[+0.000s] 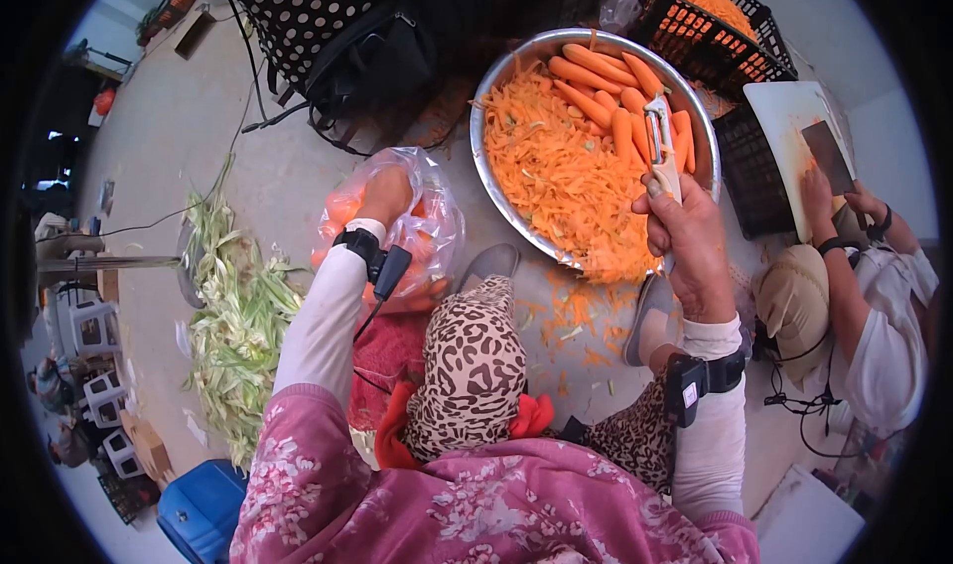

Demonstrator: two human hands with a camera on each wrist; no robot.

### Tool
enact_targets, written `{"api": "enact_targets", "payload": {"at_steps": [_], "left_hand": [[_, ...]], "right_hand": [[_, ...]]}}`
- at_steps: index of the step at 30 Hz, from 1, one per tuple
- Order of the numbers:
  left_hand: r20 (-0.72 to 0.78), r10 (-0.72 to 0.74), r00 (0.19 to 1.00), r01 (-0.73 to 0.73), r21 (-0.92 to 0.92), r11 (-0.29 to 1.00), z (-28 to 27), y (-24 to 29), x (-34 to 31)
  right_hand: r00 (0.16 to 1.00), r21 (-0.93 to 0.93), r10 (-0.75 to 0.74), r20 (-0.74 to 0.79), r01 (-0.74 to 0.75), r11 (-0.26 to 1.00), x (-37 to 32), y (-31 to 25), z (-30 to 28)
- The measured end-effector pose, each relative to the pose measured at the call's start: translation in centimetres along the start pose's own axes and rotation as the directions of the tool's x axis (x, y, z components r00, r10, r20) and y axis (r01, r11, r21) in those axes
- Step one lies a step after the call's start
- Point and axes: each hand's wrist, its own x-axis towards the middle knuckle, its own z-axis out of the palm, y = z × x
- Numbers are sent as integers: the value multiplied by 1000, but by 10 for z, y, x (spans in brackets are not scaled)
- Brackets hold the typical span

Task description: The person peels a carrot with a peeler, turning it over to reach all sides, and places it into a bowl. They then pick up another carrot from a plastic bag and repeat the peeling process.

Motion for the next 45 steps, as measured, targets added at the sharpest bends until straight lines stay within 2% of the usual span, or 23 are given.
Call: {"api": "enact_targets", "payload": {"at_steps": [2,11,15,17,18,20,24,27,29,33,35,36,38,39,42,43,45], "left_hand": [[-64,114,991,-111,39,993,13,-10,10],[-87,200,976,-190,117,975,14,-14,17],[-40,177,983,-171,122,978,12,-12,17],[24,87,996,-88,58,994,21,-13,20],[24,88,996,-90,60,994,20,-12,19],[-177,252,951,-238,99,966,21,-10,15],[-182,293,939,-280,91,956,6,-2,7],[-219,393,893,-377,111,920,10,-5,9],[-153,331,931,-327,52,944,8,-2,6],[-44,395,918,-393,53,918,-6,-9,4],[21,415,910,-412,-83,907,-34,-2,-13],[27,418,908,-415,-74,907,-46,0,-21],[31,288,957,-282,-140,949,-65,2,-35],[-43,251,967,-254,-230,939,-71,2,-40],[-99,198,975,-214,-196,957,-58,-26,-34],[-141,222,965,-248,-202,948,-57,-30,-36],[-115,246,962,-266,-220,939,-57,-35,-38]], "right_hand": [[1000,7,-11,8,11,1000,-1,1,-1],[1000,-1,-19,18,19,1000,0,-3,4],[999,-41,-38,21,39,998,-2,-3,3],[999,-56,-50,17,51,997,-3,-3,2],[999,-54,-50,16,51,997,-3,-3,2],[998,-76,-61,19,62,995,-5,-5,1],[997,-73,-75,30,77,994,-5,-5,1],[997,-83,-73,37,76,994,-7,-5,2],[997,-96,-66,46,70,993,-8,-7,2],[995,-104,-91,48,95,990,-9,-6,-1],[993,-132,-102,52,108,985,-11,-7,-1],[994,-122,-101,48,107,987,-12,-8,-1],[994,-159,-93,61,101,982,-14,-10,0],[994,-151,-92,53,99,984,-15,-10,0],[993,-157,-97,60,105,982,-17,-11,0],[994,-159,-87,59,96,983,-19,-12,-1],[996,-154,-75,51,82,985,-19,-10,-2]]}}
